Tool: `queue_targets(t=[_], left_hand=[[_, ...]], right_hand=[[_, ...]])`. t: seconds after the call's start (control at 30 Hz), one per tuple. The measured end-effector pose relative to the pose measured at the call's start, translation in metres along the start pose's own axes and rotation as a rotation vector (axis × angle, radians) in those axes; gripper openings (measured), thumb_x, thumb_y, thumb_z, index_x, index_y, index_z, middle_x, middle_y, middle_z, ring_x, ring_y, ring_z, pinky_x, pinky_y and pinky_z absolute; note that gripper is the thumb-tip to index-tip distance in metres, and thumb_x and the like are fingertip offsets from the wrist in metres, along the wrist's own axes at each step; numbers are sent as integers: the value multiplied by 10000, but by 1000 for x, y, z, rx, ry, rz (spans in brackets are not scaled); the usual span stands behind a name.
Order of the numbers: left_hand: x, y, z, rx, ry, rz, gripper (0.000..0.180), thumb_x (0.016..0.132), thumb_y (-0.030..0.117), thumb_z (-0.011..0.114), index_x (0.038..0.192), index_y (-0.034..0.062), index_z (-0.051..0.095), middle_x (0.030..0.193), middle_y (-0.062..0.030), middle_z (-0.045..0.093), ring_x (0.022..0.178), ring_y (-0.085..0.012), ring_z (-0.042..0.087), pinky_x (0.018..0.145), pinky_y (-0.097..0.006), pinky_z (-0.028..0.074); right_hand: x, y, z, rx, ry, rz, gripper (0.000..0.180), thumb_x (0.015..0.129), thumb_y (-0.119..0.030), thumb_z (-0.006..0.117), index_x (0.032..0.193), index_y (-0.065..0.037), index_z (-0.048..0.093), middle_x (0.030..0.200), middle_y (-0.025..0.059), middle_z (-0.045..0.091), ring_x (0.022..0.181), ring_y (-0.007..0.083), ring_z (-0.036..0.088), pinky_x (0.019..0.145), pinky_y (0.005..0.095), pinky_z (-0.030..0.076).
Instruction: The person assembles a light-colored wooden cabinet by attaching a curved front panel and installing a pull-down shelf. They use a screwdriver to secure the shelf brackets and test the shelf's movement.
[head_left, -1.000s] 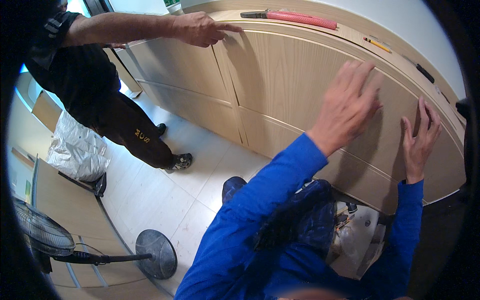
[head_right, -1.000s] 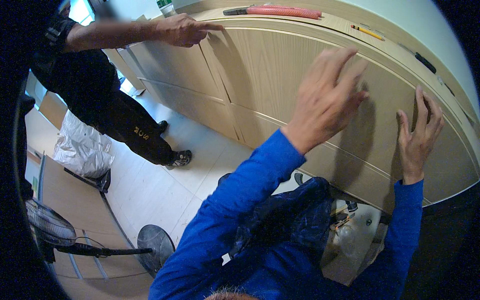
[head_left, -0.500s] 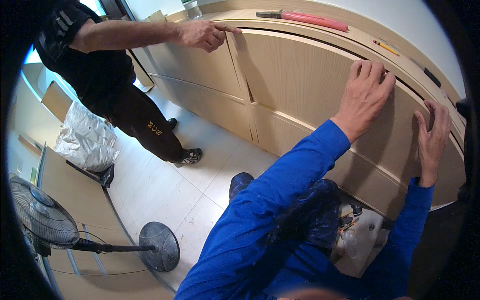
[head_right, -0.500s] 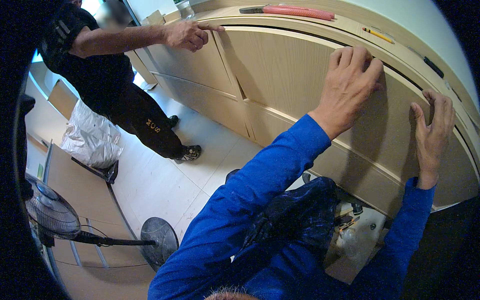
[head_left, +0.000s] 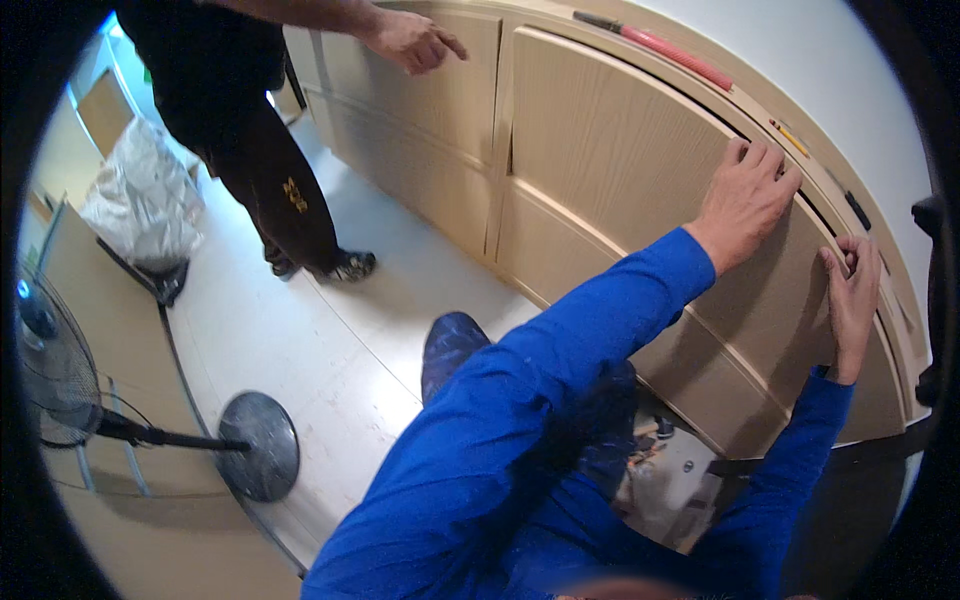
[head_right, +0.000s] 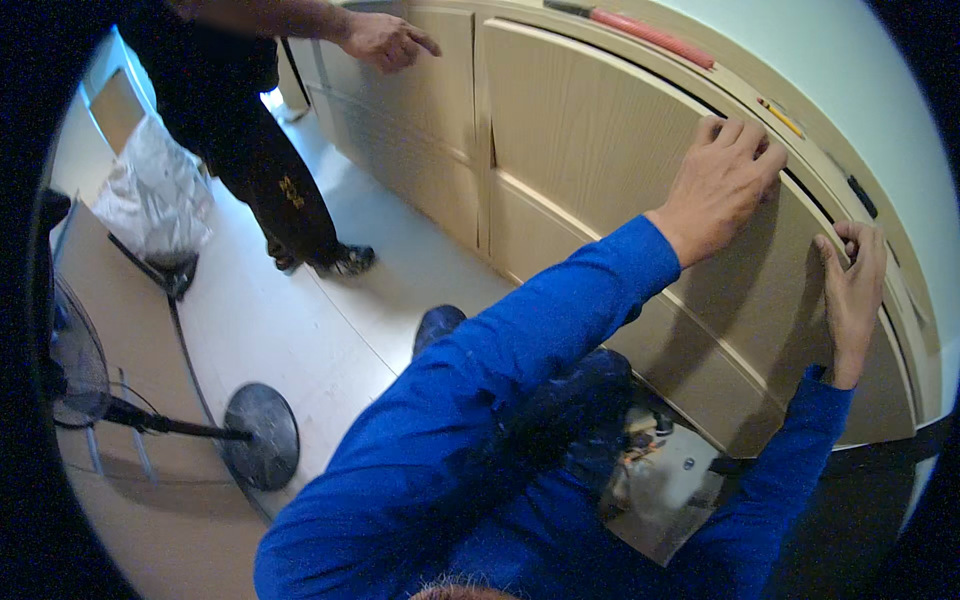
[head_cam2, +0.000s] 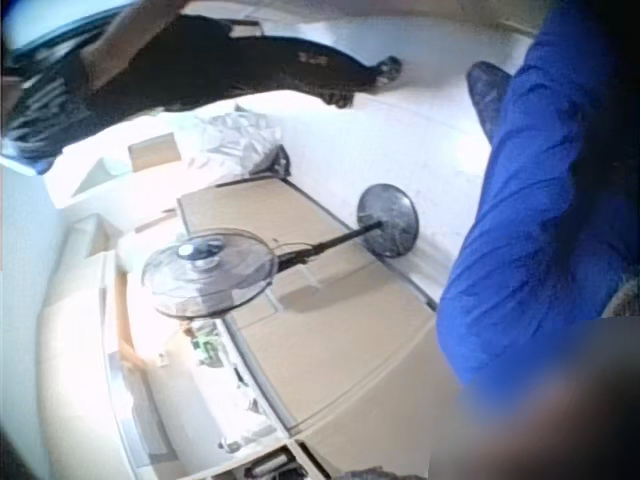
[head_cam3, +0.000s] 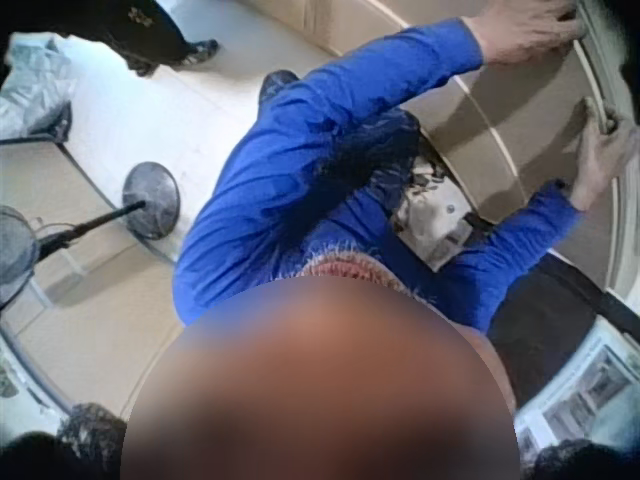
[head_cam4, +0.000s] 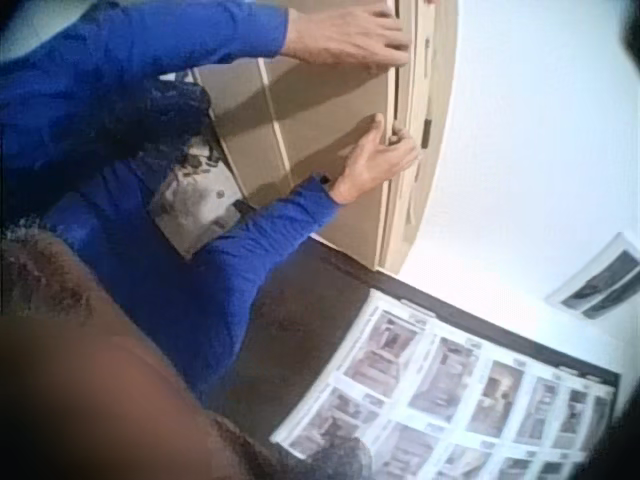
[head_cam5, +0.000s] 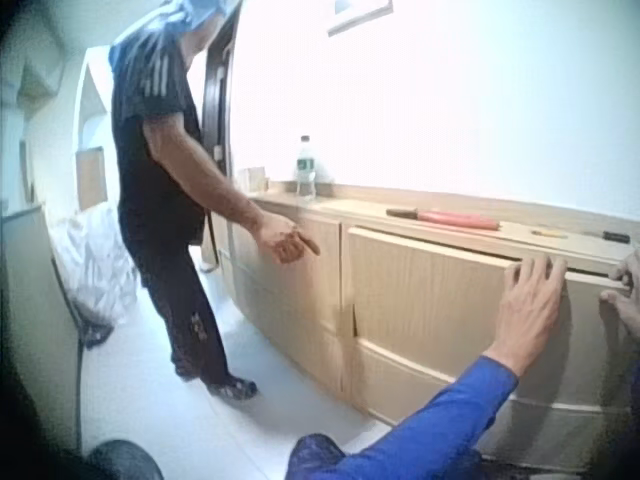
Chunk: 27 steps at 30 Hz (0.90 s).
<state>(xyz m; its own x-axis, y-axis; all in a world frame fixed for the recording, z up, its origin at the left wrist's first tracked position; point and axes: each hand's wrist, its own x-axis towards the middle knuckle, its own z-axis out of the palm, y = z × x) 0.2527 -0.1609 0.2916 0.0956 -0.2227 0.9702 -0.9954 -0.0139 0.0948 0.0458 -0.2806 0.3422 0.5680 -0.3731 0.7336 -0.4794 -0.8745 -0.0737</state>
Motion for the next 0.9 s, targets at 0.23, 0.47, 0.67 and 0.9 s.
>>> queue_targets(t=[0.23,0.47,0.67,0.9], left_hand=[[6,0,2,-14,-14,-55,318,778,149,745,1050,53,610,1049,-139,599,1060,-303,570,967,-454,402],[-46,30,-65,-522,-96,-63,527,777,219,791,1224,39,577,1229,-209,536,1221,-396,484,1026,-485,389],[-186,45,-203,-2262,-737,23,515,1014,474,623,1371,103,628,1517,-338,411,1391,-531,419,1086,-580,396],[-175,62,-248,-1873,-866,-263,390,984,485,629,864,115,663,1176,-136,518,1117,-308,523,836,-476,410]], right_hand=[[9,8,-10,40,-123,12,273,907,-218,790,1022,-26,632,895,23,547,830,167,476,775,308,431],[8,31,-4,94,-126,-9,233,947,-238,761,1028,-54,644,883,-29,531,809,108,445,743,261,401],[10,39,-4,-137,-129,-58,302,958,-333,738,1048,-55,660,859,-23,527,794,117,460,722,264,400],[-2,44,-11,-196,-124,55,415,902,-466,794,1127,-123,732,870,-53,572,812,74,495,735,245,421]])
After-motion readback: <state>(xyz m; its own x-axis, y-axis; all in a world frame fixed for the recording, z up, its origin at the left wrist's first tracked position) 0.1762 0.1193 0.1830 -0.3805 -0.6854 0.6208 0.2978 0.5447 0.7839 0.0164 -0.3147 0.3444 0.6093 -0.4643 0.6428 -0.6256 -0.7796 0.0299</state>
